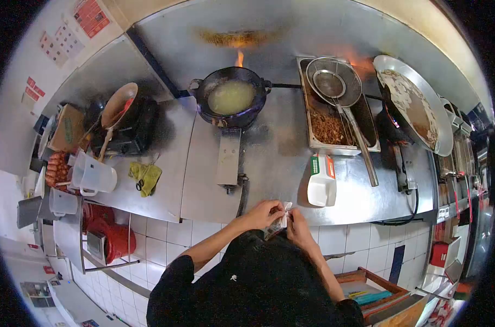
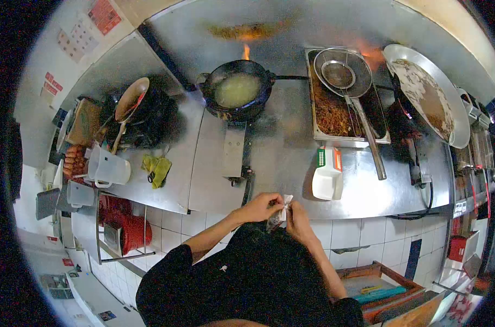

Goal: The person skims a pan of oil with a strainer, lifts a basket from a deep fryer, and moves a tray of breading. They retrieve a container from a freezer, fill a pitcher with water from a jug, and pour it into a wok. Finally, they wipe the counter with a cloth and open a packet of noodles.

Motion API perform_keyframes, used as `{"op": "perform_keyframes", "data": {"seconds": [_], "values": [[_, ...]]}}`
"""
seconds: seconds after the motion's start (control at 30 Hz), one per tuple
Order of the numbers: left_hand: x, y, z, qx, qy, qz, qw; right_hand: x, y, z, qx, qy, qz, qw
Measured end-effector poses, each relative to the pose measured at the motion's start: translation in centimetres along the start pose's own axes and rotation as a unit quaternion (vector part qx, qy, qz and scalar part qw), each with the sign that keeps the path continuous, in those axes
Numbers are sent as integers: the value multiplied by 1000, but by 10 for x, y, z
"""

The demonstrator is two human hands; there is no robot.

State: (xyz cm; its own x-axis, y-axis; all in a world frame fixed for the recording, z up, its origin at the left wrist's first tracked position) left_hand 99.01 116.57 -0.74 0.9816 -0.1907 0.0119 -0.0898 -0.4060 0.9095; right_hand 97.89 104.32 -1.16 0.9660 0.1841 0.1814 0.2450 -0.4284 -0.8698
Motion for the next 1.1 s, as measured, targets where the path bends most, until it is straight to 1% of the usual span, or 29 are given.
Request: {"op": "perform_keyframes", "data": {"seconds": [0.03, 0.07, 0.13, 0.17, 0.2, 0.23, 0.27, 0.3, 0.33, 0.37, 0.43, 0.47, 0.5, 0.57, 0.6, 0.63, 0.7, 0.73, 0.87, 0.93, 0.97, 1.03, 1.07, 1.1], "values": [[1, 2, -5, -2, -5, 0, 1000, 0, -6, 1, -14, 14, -27, 999], [0, 4, -9, -12, -9, -8, 1000, -2, -8, 1, -16, 16, -20, 1000], [2, 11, -13, -28, -25, -17, 999, 7, -25, -6, 93, 6, 22, 995], [4, 17, -18, -64, 3, -2, 998, 13, -28, -9, 89, 13, 33, 995], [5, 22, -23, -102, 29, 12, 994, 19, -34, -8, 69, -9, 19, 997], [6, 24, -21, -108, 17, 10, 994, 23, -39, -7, 49, -32, 4, 998], [9, 26, -25, -108, 28, 18, 994, 29, -40, -10, 45, -24, 14, 999], [11, 27, -28, -108, 39, 26, 993, 32, -46, -7, 19, -40, -9, 999], [13, 29, -30, -94, 49, 71, 992, 34, -51, -4, -7, -56, -33, 998], [16, 29, -31, -99, 40, 73, 992, 35, -49, -5, -12, -50, -27, 998], [16, 32, -34, 21, 27, 111, 993, 32, -47, 4, -77, -74, -75, 991], [16, 28, -30, 31, 4, 119, 992, 32, -41, 8, -94, -81, -76, 989], [17, 23, -29, 29, 1, 115, 993, 32, -35, 11, -93, -83, -72, 990], [15, 23, -23, 121, -8, 212, 970, 28, -26, 22, -147, -124, -112, 975], [14, 13, -13, 162, -36, 250, 954, 26, -26, 22, -140, -136, -139, 971], [16, 4, -10, 163, -28, 242, 956, 24, -25, 23, -137, -146, -143, 969], [6, 14, -3, 137, -22, 352, 926, 20, -22, 24, -150, -150, -135, 968], [2, 12, 0, 152, -59, 342, 925, 18, -24, 21, -146, -153, -118, 970], [-12, 13, -1, 112, -47, 346, 930, 8, -31, 22, -122, -177, -128, 968], [-21, 22, -11, 94, -7, 366, 926, 10, -53, 19, -112, -169, -152, 967], [-27, 22, -12, 95, -5, 359, 929, 6, -55, 20, -107, -177, -151, 967], [-41, 27, -17, 88, 28, 379, 921, 1, -53, 21, -104, -180, -124, 970], [-46, 26, -15, 91, 30, 375, 922, -1, -53, 22, -101, -184, -126, 970], [-48, 23, -15, 95, 36, 345, 933, -2, -52, 23, -94, -176, -126, 972]]}}
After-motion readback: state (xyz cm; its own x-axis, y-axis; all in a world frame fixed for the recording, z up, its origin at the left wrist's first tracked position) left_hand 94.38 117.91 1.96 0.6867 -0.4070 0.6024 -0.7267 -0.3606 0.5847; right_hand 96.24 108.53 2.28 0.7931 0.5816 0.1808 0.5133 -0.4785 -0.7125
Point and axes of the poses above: each hand's wrist, its own x-axis towards the middle knuckle, its own z-axis out of the palm, y = z × x, the point moved 8 cm from there along x, towards the middle knuckle, and after that the axes turned 14 degrees about y, right-handed, at the moved point
